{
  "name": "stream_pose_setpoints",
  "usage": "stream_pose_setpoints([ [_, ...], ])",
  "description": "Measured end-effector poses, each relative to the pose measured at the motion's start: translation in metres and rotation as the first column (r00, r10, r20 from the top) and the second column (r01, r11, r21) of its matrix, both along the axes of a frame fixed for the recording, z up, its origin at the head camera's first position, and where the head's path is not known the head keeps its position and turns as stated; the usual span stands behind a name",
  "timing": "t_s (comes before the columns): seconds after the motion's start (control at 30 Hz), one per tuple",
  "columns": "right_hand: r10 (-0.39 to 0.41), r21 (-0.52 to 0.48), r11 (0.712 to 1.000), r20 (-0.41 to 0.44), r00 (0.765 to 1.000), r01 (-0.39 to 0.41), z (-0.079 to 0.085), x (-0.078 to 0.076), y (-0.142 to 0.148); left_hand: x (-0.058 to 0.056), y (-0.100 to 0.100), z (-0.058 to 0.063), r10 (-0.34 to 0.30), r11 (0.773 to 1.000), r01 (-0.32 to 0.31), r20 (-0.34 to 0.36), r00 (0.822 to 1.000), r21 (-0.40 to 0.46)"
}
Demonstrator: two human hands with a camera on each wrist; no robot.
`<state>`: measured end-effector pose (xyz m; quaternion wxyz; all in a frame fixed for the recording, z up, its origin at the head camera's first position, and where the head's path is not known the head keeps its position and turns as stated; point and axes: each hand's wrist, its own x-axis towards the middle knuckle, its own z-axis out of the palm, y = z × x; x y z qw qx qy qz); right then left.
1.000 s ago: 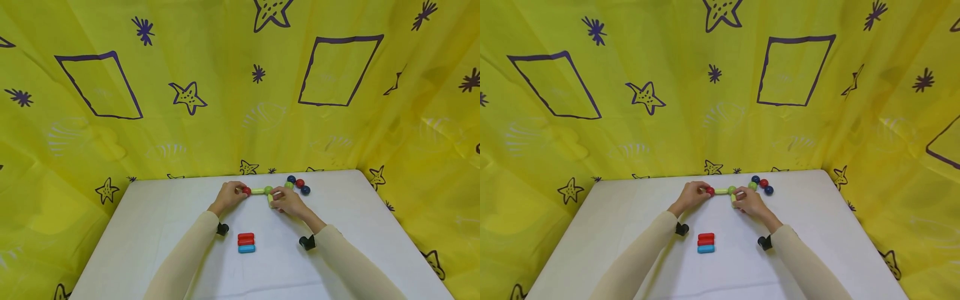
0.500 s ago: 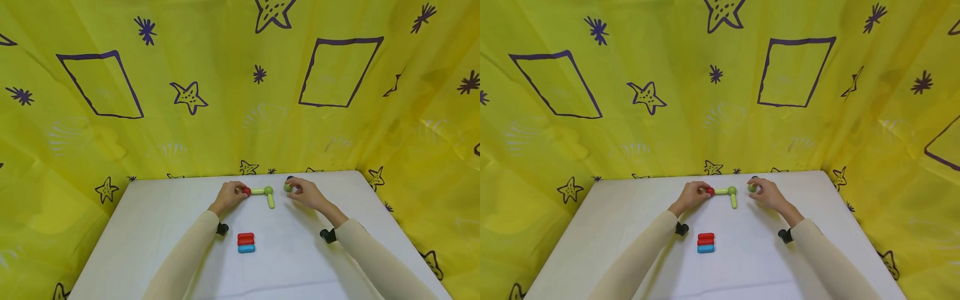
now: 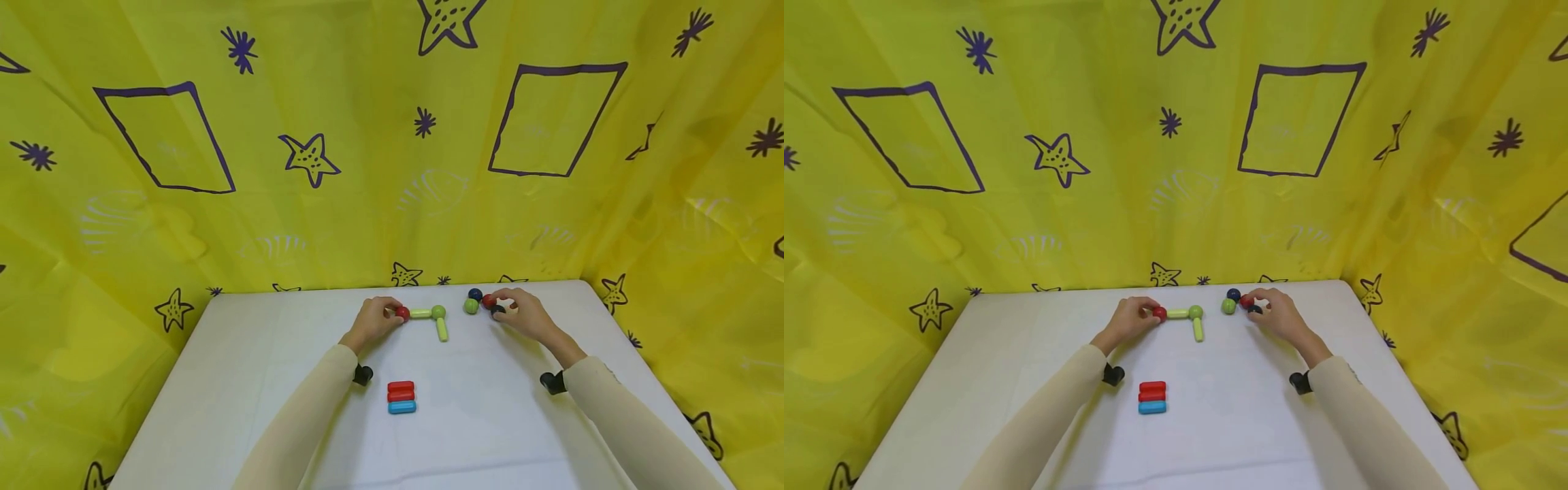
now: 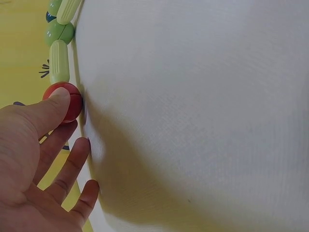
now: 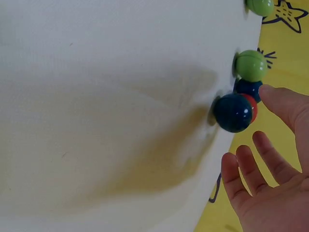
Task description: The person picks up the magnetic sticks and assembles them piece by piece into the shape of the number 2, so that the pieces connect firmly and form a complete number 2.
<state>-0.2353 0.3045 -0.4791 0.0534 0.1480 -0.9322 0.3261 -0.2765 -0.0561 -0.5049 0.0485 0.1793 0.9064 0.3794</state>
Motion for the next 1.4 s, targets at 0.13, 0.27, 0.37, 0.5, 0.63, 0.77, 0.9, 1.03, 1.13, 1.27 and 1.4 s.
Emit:
stream_pose_setpoints([
  [0.13, -0.022, -0.009, 1.0, 0.07, 0.997, 0.023, -0.003, -0.002, 0.005, -0.001, 0.001, -0.001, 0.003, 1.0, -0.003, 0.001, 1.0, -0.003],
  [0.27, -0.041, -0.005, 0.999, 0.119, 0.992, 0.042, -0.006, -0.002, 0.008, -0.002, 0.001, -0.003, 0.006, 1.0, -0.006, -0.001, 1.0, -0.005],
  [0.37, -0.044, -0.001, 0.999, 0.122, 0.992, 0.044, -0.011, -0.002, 0.011, -0.003, 0.001, -0.003, 0.005, 1.0, -0.005, -0.003, 1.0, -0.008],
  [0.5, -0.062, 0.003, 0.998, 0.115, 0.991, 0.062, -0.018, -0.003, 0.015, -0.002, 0.001, -0.003, -0.001, 1.0, 0.001, -0.006, 1.0, -0.004],
  [0.63, -0.082, 0.003, 0.997, 0.121, 0.989, 0.082, -0.02, -0.003, 0.016, -0.002, 0.001, -0.002, 0.001, 1.0, -0.001, -0.003, 1.0, 0.005],
  [0.77, -0.095, -0.002, 0.995, 0.131, 0.987, 0.096, -0.021, -0.003, 0.015, -0.001, 0.001, -0.002, 0.003, 1.0, -0.003, 0.003, 1.0, 0.007],
  [0.9, -0.102, -0.011, 0.994, 0.142, 0.985, 0.105, -0.02, -0.001, 0.014, -0.001, 0.001, -0.001, 0.001, 1.0, -0.002, 0.002, 1.0, 0.005],
  [1.03, -0.105, -0.021, 0.994, 0.141, 0.984, 0.109, -0.02, 0.0, 0.014, -0.001, 0.001, -0.001, -0.005, 1.0, 0.005, -0.013, 1.0, 0.008],
  [1.13, -0.104, -0.027, 0.994, 0.133, 0.986, 0.108, -0.022, 0.0, 0.015, -0.001, 0.002, -0.001, -0.011, 1.0, 0.011, -0.015, 1.0, 0.015],
  [1.27, -0.105, -0.042, 0.993, 0.139, 0.985, 0.112, -0.024, 0.0, 0.016, -0.001, 0.002, -0.002, -0.005, 1.0, 0.005, -0.005, 1.0, 0.013],
  [1.4, -0.097, -0.074, 0.991, 0.15, 0.984, 0.109, -0.022, 0.003, 0.013, -0.001, 0.001, -0.002, 0.005, 1.0, -0.005, -0.007, 1.0, 0.001],
])
